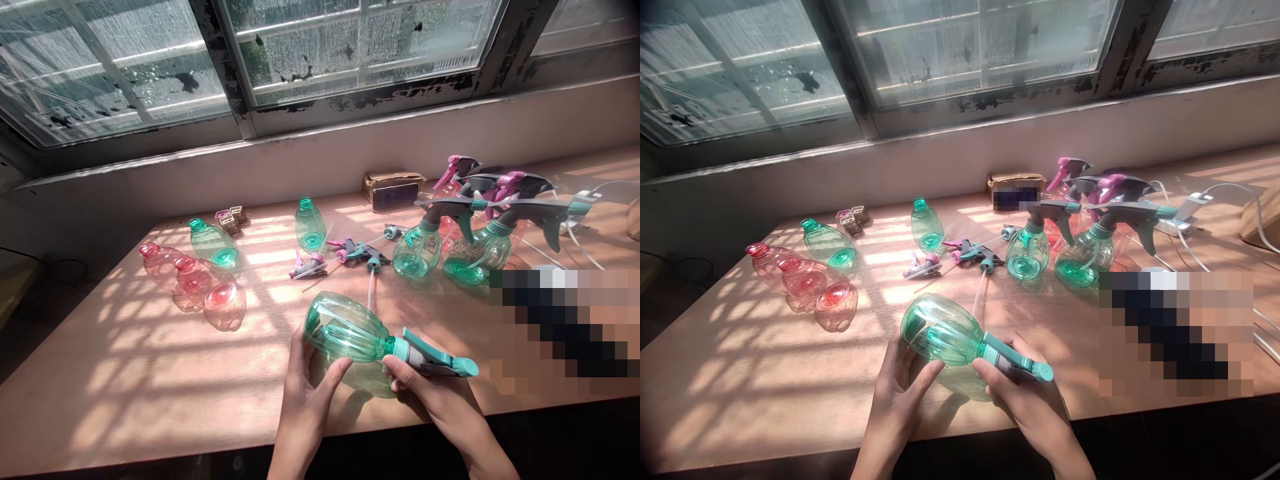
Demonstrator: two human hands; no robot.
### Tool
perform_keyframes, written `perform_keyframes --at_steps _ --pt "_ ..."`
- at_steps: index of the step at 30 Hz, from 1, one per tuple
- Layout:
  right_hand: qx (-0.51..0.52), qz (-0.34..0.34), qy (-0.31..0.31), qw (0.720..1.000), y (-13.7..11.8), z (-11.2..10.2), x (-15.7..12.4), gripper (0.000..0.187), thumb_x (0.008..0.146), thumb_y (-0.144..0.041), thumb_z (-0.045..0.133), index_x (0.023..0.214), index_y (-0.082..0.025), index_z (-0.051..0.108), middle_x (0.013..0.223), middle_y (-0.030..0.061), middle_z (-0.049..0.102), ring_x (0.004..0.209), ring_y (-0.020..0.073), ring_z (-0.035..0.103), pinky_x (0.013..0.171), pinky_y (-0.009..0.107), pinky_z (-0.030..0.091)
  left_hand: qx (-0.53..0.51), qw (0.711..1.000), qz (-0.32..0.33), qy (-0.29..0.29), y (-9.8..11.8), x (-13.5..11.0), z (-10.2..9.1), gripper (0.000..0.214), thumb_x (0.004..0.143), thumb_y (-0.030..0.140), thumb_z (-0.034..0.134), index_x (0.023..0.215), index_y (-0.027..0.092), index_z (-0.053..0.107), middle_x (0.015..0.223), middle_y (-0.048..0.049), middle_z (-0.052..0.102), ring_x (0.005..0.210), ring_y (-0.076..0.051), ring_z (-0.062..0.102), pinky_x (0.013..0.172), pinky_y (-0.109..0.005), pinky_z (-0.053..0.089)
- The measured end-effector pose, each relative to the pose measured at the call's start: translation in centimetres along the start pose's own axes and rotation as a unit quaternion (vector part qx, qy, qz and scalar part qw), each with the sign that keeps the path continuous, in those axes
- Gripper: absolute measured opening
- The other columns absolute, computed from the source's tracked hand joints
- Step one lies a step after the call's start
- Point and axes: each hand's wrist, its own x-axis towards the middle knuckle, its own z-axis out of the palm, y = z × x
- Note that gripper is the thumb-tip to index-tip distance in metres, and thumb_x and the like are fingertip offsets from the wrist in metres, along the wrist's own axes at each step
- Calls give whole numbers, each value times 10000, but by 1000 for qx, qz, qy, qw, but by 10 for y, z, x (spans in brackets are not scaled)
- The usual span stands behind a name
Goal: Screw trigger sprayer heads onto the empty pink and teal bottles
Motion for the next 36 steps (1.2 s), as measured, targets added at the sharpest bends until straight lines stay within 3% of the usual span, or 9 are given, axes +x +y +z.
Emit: perform_keyframes --at_steps 5,16,26,36 --pt "17 -12 12 1000 0 1 0 321 822 -529 830 758 -249 687 611 -22 661 537 170 582 517 288 478 7 1000 -4 1 4 -2 2 675 819 369 848 1440 332 586 1330 -54 738 1346 -339 630 1204 -540 431" --pt "22 -12 25 999 1 2 0 313 817 -512 846 757 -251 686 638 -26 697 566 177 637 566 292 512 8 1000 -10 6 5 -2 2 689 813 337 855 1451 357 595 1296 -30 751 1325 -338 641 1177 -510 453" --pt "20 1 1 1000 0 0 -1 343 820 -567 831 778 -262 678 632 -27 658 581 186 618 568 298 523 2 1000 2 6 0 1 0 663 802 340 871 1415 384 625 1344 -2 741 1359 -314 618 1158 -457 486" --pt "7 13 -1 1000 -2 0 -1 330 829 -555 814 785 -259 674 635 -22 658 589 189 616 559 300 502 13 1000 8 -10 -6 2 -4 606 834 353 858 1388 377 615 1396 -10 708 1391 -327 598 1197 -509 448"
